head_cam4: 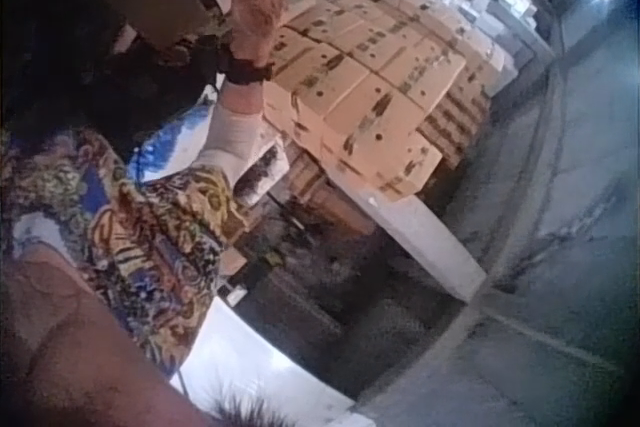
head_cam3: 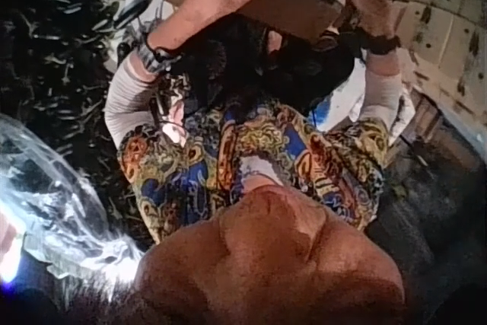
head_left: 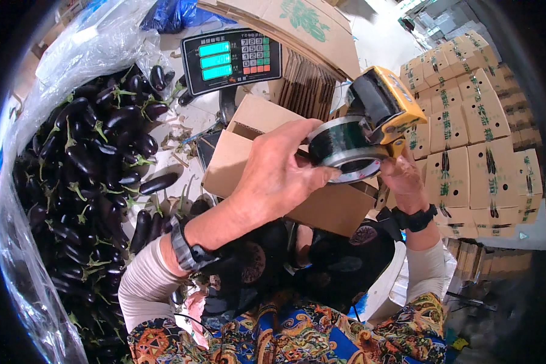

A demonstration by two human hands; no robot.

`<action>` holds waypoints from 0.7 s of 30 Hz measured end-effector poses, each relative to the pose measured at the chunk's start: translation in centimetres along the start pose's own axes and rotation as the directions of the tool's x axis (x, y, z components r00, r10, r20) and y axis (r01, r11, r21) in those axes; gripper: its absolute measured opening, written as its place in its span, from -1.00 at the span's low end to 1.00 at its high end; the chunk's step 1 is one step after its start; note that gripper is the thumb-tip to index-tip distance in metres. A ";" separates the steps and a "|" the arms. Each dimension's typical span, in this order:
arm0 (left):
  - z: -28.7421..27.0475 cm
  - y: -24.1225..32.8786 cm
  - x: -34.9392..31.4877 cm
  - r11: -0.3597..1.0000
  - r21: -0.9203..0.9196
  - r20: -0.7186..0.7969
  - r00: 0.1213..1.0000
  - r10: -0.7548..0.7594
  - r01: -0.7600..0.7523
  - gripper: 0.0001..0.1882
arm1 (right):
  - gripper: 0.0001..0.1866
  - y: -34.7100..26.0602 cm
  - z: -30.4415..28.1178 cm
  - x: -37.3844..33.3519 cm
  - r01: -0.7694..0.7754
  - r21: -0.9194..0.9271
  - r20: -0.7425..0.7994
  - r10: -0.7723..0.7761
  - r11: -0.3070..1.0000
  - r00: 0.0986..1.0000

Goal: Assemble and tape a cardboard box for packaging produce.

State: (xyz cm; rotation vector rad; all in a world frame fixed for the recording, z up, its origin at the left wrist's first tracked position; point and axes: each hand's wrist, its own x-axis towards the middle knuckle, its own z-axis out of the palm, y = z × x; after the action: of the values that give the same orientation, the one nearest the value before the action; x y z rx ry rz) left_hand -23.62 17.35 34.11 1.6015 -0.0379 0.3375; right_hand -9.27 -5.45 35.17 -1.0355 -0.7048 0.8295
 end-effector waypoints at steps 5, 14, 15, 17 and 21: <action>-0.5 2.4 -2.2 0.999 0.046 -0.078 0.997 0.016 -0.013 -0.43 | -0.16 -0.3 1.6 0.2 -0.151 -0.430 -0.265 0.036 0.890 0.964; 0.8 5.2 -5.6 1.000 -0.023 -0.366 0.931 -0.009 0.000 -0.46 | -0.42 -0.2 7.1 2.3 -0.115 -0.491 -0.172 0.033 0.863 0.985; 1.0 5.4 -5.9 0.999 0.033 -0.394 0.919 0.001 0.013 -0.47 | -0.48 0.7 7.6 2.7 -0.033 -0.417 -0.173 -0.044 0.908 0.984; 1.2 5.8 -6.4 0.998 0.062 -0.412 0.911 0.017 0.010 -0.46 | -0.55 1.9 8.9 3.6 0.060 -0.334 -0.177 -0.125 0.941 0.976; 1.3 6.3 -7.2 0.992 0.122 -0.437 0.899 0.037 0.019 -0.42 | -0.53 3.7 10.0 5.2 0.114 -0.023 -0.160 -0.116 0.993 0.980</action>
State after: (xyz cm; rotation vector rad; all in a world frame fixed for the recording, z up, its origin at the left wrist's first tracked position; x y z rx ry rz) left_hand -31.67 14.40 38.51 1.6140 0.3296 0.7148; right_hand -15.72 4.42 35.83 -1.0517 -0.6269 0.6341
